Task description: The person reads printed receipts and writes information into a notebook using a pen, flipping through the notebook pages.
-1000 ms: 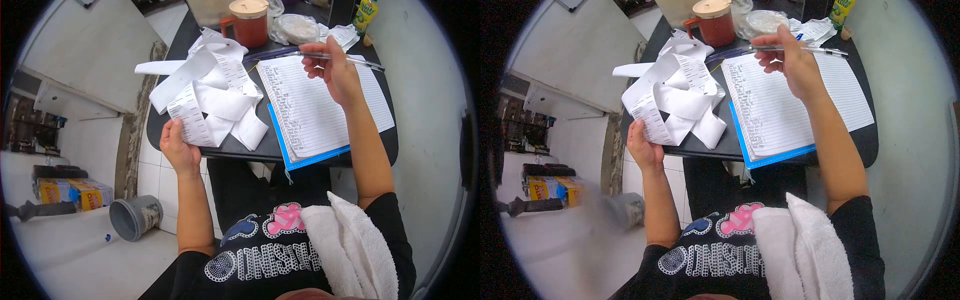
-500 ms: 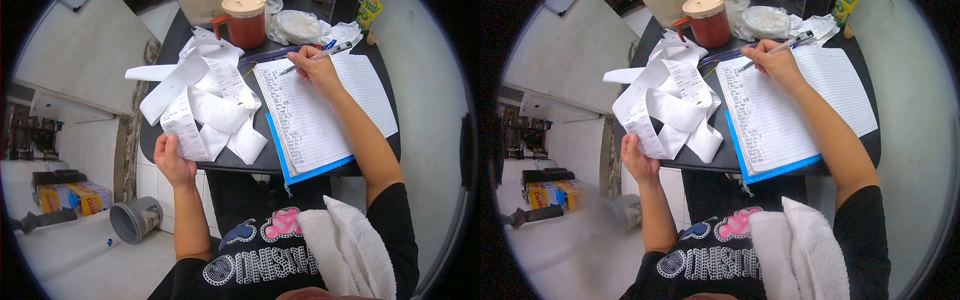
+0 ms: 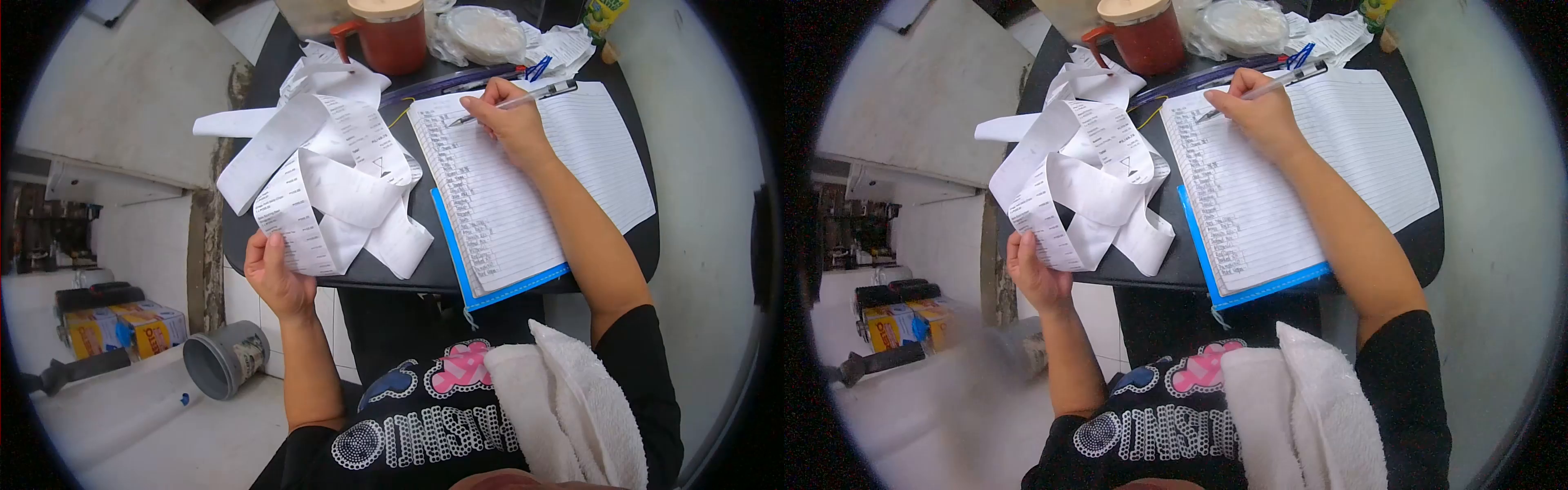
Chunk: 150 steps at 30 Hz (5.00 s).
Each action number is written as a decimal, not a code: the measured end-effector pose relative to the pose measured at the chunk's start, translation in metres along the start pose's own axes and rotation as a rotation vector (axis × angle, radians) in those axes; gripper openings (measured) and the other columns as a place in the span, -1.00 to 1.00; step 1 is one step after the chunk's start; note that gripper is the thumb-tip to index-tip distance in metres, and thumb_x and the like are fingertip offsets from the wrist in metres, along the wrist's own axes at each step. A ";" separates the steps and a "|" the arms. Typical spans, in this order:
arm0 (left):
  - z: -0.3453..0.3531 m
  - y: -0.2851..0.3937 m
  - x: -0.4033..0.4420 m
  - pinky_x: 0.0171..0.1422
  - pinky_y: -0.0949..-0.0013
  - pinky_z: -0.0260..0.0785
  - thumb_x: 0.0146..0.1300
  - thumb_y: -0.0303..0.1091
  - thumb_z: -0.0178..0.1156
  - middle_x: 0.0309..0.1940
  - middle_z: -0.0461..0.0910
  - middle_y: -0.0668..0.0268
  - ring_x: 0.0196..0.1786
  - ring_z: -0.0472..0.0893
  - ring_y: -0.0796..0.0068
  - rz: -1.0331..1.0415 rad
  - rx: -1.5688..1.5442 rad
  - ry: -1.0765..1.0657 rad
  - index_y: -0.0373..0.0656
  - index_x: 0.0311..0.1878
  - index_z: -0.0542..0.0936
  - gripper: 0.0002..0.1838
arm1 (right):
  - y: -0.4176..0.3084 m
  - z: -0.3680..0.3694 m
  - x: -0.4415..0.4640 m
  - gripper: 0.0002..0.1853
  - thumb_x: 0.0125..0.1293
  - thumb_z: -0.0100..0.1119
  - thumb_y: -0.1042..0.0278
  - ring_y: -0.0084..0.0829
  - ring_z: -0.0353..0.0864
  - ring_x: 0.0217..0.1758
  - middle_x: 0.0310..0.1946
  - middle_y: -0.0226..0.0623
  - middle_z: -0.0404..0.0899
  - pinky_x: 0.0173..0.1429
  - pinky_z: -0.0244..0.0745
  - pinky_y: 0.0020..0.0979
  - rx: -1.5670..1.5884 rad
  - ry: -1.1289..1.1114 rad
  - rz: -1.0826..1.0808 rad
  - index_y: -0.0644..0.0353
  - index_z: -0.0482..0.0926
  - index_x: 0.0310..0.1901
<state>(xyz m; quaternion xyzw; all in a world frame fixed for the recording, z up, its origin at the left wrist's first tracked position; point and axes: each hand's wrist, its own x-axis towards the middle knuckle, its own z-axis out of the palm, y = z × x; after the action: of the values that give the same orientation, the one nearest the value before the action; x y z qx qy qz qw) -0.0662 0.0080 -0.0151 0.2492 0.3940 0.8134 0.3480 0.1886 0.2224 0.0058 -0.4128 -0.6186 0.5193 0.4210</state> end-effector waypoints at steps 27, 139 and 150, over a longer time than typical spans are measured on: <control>0.004 0.000 0.001 -0.07 0.43 0.44 0.20 -0.56 0.06 -0.28 0.58 0.16 -0.26 0.58 0.49 0.015 0.015 -0.010 -0.35 -0.26 0.49 -0.92 | -0.007 0.003 -0.007 -0.66 0.07 0.17 0.46 -0.72 0.16 -0.77 -0.78 -0.54 0.21 -0.72 0.00 -0.62 -0.064 0.045 0.028 0.06 0.20 -0.69; -0.003 -0.004 0.003 -0.04 0.35 0.46 0.19 -0.56 0.04 -0.26 0.58 0.12 -0.23 0.59 0.41 0.017 0.040 -0.018 -0.32 -0.27 0.48 -0.93 | -0.011 -0.005 -0.069 -0.69 0.01 0.14 0.42 -0.66 0.14 -0.67 -0.80 -0.46 0.19 -0.58 0.08 -0.51 -0.407 0.075 -0.141 0.20 0.23 -0.72; 0.036 0.020 0.000 -0.11 0.46 0.42 0.14 -0.55 0.12 -0.35 0.58 0.24 -0.31 0.57 0.51 -0.032 -0.087 -0.005 -0.31 -0.30 0.51 -0.93 | -0.093 -0.003 -0.062 -0.79 0.30 0.01 0.22 -0.42 0.57 -0.17 -0.16 -0.06 0.55 -0.13 0.46 -0.49 0.293 -0.192 -0.186 0.18 0.34 -0.20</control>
<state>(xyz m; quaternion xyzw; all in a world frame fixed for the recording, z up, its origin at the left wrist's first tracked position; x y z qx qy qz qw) -0.0490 0.0157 0.0219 0.2293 0.3613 0.8235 0.3725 0.2040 0.1534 0.0921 -0.2368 -0.6092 0.5997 0.4617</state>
